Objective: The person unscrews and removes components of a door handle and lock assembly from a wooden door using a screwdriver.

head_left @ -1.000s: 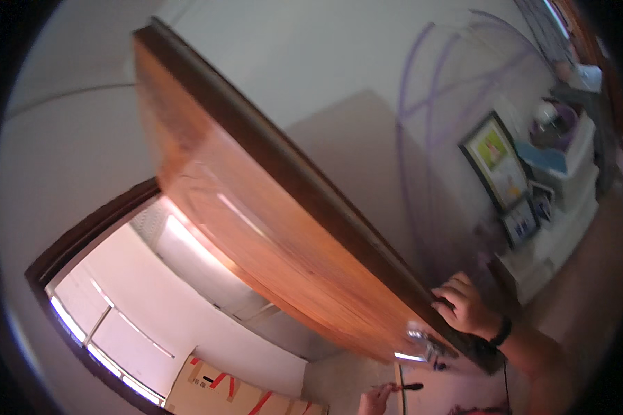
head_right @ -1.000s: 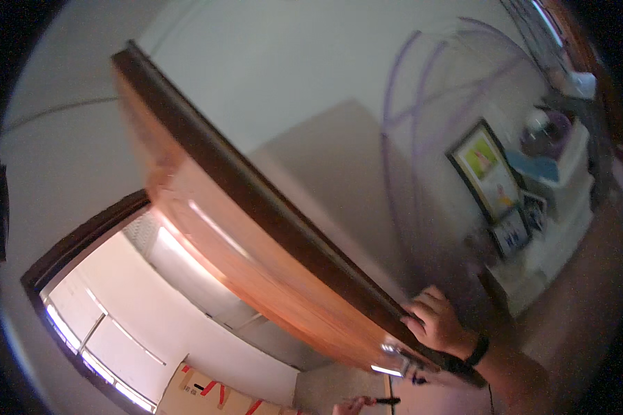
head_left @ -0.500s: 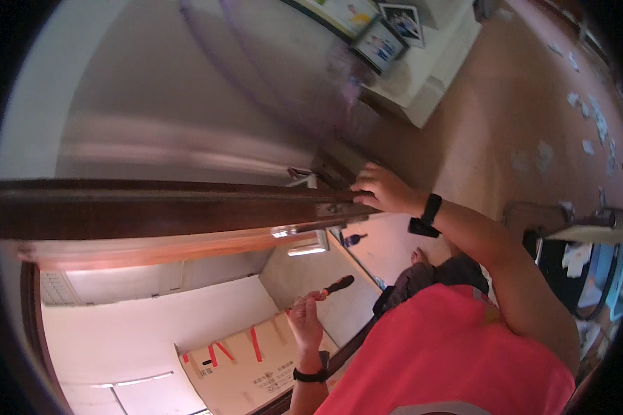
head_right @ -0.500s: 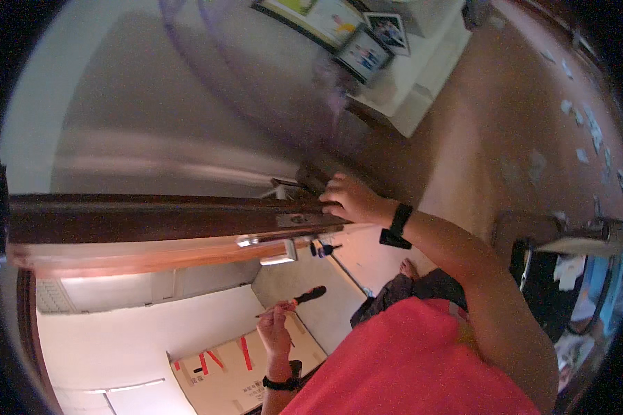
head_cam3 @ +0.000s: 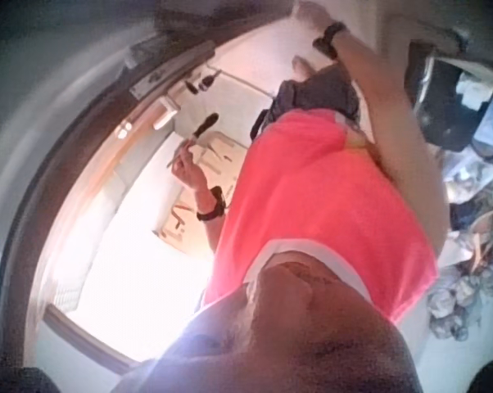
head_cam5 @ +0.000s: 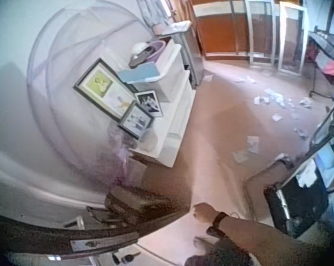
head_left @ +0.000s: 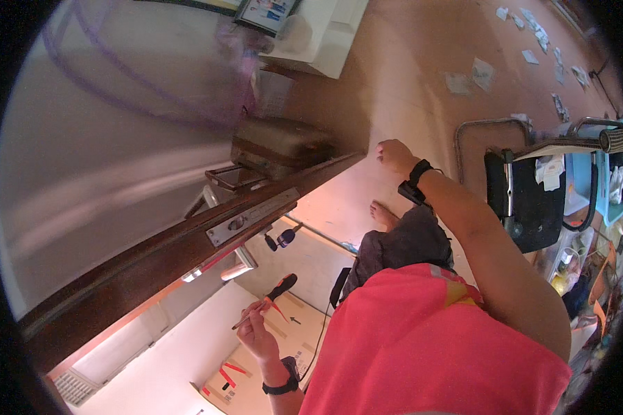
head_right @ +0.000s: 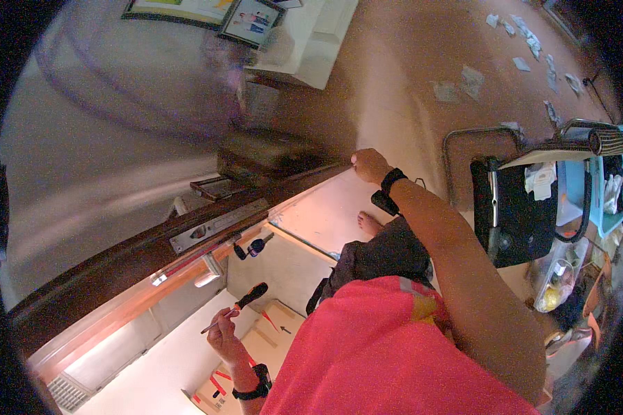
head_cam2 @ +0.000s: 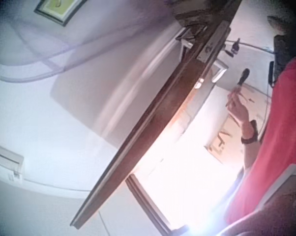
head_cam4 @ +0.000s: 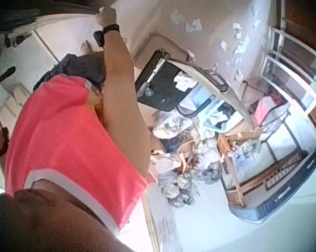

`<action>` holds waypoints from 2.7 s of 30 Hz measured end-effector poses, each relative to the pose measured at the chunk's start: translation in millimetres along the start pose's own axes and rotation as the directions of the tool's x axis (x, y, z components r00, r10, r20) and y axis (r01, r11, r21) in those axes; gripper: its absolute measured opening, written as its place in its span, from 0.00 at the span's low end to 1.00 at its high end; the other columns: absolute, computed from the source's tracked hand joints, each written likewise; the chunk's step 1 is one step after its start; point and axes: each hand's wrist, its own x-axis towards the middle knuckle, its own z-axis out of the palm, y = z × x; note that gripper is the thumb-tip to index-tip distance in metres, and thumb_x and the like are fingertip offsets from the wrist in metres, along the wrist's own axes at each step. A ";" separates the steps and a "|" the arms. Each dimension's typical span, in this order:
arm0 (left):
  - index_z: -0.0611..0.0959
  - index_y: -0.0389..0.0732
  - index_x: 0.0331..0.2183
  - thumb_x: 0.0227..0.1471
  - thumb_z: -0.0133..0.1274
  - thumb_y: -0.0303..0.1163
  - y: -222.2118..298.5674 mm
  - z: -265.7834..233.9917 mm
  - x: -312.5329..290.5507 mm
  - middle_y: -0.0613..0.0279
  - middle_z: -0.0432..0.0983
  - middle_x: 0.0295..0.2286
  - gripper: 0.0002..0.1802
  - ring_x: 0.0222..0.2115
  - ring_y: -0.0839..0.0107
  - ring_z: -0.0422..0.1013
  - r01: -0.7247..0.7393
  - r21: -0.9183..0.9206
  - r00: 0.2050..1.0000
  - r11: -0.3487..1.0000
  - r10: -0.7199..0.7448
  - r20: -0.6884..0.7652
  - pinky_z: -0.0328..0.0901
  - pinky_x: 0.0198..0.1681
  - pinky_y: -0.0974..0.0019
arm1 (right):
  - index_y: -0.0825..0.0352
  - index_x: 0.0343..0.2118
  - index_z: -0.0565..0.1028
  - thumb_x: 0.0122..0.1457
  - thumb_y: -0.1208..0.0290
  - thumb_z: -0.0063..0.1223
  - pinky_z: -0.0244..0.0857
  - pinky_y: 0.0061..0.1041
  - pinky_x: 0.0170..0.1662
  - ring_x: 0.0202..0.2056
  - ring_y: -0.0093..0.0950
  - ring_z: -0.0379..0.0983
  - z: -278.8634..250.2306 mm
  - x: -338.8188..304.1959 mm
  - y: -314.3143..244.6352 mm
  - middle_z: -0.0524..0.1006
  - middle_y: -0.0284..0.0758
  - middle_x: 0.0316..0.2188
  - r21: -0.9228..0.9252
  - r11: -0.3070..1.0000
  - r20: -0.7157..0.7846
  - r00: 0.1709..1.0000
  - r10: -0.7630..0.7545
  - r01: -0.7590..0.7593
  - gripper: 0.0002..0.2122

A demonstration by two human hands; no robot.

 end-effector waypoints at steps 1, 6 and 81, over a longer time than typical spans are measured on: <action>0.84 0.28 0.30 0.62 0.43 0.28 -0.9 0.6 1.4 0.55 0.80 0.34 0.17 0.39 0.68 0.73 0.022 -0.011 1.000 1.000 -0.022 -0.003 0.65 0.48 0.64 | 0.66 0.27 0.78 0.53 0.71 0.53 0.69 0.44 0.39 0.31 0.45 0.74 1.2 -3.1 10.1 0.76 0.45 0.25 -0.011 0.999 -0.005 0.999 0.038 -0.038 0.05; 0.83 0.30 0.34 0.63 0.46 0.32 -0.3 1.1 2.5 0.58 0.80 0.32 0.16 0.30 0.76 0.65 -0.035 0.008 0.999 0.999 0.035 -0.008 0.58 0.36 0.71 | 0.68 0.26 0.77 0.54 0.70 0.52 0.69 0.45 0.40 0.32 0.46 0.75 9.5 1.8 11.9 0.77 0.46 0.27 -0.013 1.000 -0.052 0.999 -0.010 0.009 0.07; 0.82 0.31 0.39 0.62 0.44 0.25 8.0 16.0 -63.9 0.55 0.81 0.31 0.12 0.36 0.71 0.73 0.070 -0.130 0.974 0.989 -0.096 -0.204 0.66 0.46 0.66 | 0.63 0.32 0.66 0.46 0.86 0.60 0.63 0.32 0.34 0.29 0.35 0.71 -131.5 -12.6 -352.6 0.75 0.34 0.31 0.322 0.277 -0.669 0.425 -0.610 0.905 0.16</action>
